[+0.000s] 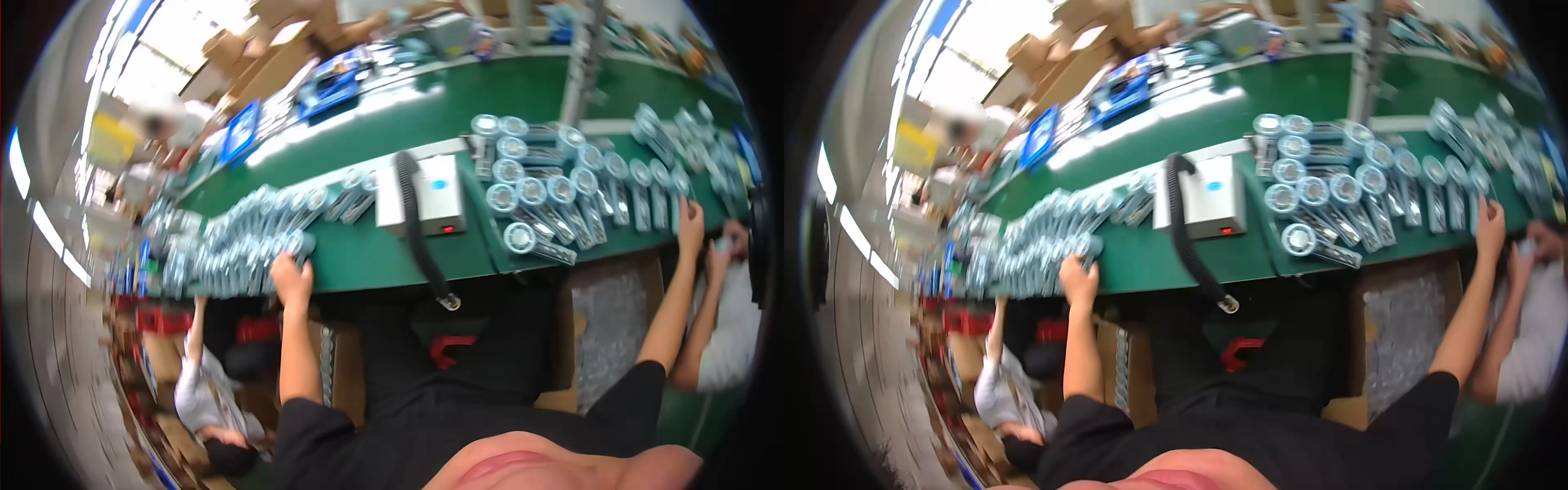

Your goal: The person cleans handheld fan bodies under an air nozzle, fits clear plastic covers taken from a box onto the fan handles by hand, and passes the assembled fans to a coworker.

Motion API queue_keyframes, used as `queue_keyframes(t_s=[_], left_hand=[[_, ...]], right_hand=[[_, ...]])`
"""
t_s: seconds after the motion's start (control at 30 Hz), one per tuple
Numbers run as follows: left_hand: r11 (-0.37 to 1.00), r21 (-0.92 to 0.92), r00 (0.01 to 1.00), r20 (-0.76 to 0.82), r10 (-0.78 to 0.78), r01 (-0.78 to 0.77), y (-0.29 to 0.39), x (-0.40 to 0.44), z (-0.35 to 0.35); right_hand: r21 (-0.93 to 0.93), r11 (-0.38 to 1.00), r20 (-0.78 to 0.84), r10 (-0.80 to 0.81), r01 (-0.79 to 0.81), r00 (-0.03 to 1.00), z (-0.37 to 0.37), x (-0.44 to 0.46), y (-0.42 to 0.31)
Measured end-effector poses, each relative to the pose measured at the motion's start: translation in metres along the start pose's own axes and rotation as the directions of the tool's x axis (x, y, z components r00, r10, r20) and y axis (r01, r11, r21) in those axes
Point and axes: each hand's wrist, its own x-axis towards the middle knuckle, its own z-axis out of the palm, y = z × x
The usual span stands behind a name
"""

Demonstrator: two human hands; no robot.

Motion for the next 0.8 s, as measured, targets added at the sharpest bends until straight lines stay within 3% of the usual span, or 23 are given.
queue_keyframes(t_s=[0.07, 0.13, 0.17, 0.2, 0.23, 0.27, 0.3, 0.33, 0.4, 0.43, 0.53, 0.6, 0.67, 0.7, 0.8], left_hand=[[0.996, -0.068, 0.997, 0.062, -0.053, 0.058, 0.007, 0.004, -0.008], [0.999, -0.026, 0.999, 0.012, 0.039, -0.039, 0.018, 0.005, -0.014], [0.987, -0.074, 0.987, 0.069, 0.146, -0.141, 0.017, -0.002, -0.01], [0.991, 0.021, 0.99, -0.046, 0.13, -0.13, 0.017, -0.005, -0.004], [0.989, 0.107, 0.978, -0.168, 0.124, -0.107, 0.013, -0.001, 0.002], [0.991, 0.089, 0.979, -0.169, 0.112, -0.098, 0.034, 0.001, -0.009], [0.973, 0.016, 0.959, -0.167, 0.23, -0.23, 0.053, 0.014, -0.01], [0.939, -0.045, 0.929, -0.165, 0.33, -0.341, 0.061, 0.024, -0.016], [0.884, -0.106, 0.888, -0.116, 0.444, -0.456, 0.106, 0.049, -0.017], [0.849, -0.149, 0.861, -0.128, 0.492, -0.507, 0.121, 0.063, -0.013], [0.797, -0.023, 0.797, -0.013, 0.604, -0.604, 0.113, 0.098, 0.042], [0.758, -0.548, 0.869, 0.107, 0.483, -0.354, 0.14, 0.094, 0.038], [0.768, -0.506, 0.863, 0.086, 0.498, -0.393, 0.129, 0.098, 0.052], [0.781, -0.459, 0.864, 0.057, 0.5, -0.422, 0.116, 0.104, 0.066], [0.812, -0.348, 0.867, 0.0, 0.499, -0.468, 0.086, 0.121, 0.106]], right_hand=[[0.122, 0.992, -0.237, 0.067, -0.039, 0.969, -0.015, -0.051, 0.006], [0.098, 0.995, -0.453, 0.063, -0.021, 0.889, -0.007, -0.115, 0.044], [0.08, 0.994, -0.505, -0.029, 0.08, 0.863, -0.001, -0.152, 0.064], [0.052, 0.999, -0.487, 0.034, -0.009, 0.873, 0.004, -0.193, 0.07], [0.131, 0.991, -0.443, 0.051, 0.008, 0.895, 0.013, -0.229, 0.101], [0.137, 0.973, -0.335, 0.224, -0.188, 0.915, 0.027, -0.268, 0.134], [0.142, 0.913, -0.22, 0.406, -0.382, 0.887, 0.038, -0.309, 0.16], [0.132, 0.928, -0.189, 0.369, -0.349, 0.91, 0.044, -0.343, 0.185], [-0.017, 0.794, 0.197, 0.599, -0.608, 0.776, 0.036, -0.386, 0.199], [-0.165, 0.789, 0.306, 0.612, -0.592, 0.73, 0.034, -0.398, 0.197], [-0.236, 0.846, 0.403, 0.532, -0.478, 0.744, 0.027, -0.387, 0.18], [-0.334, 0.868, 0.402, 0.485, -0.368, 0.777, 0.02, -0.376, 0.148], [-0.264, 0.932, 0.295, 0.324, -0.249, 0.899, 0.017, -0.369, 0.125], [-0.257, 0.933, 0.292, 0.323, -0.251, 0.9, 0.023, -0.37, 0.127], [-0.052, 0.996, 0.559, 0.093, -0.077, 0.824, 0.059, -0.382, 0.138]])
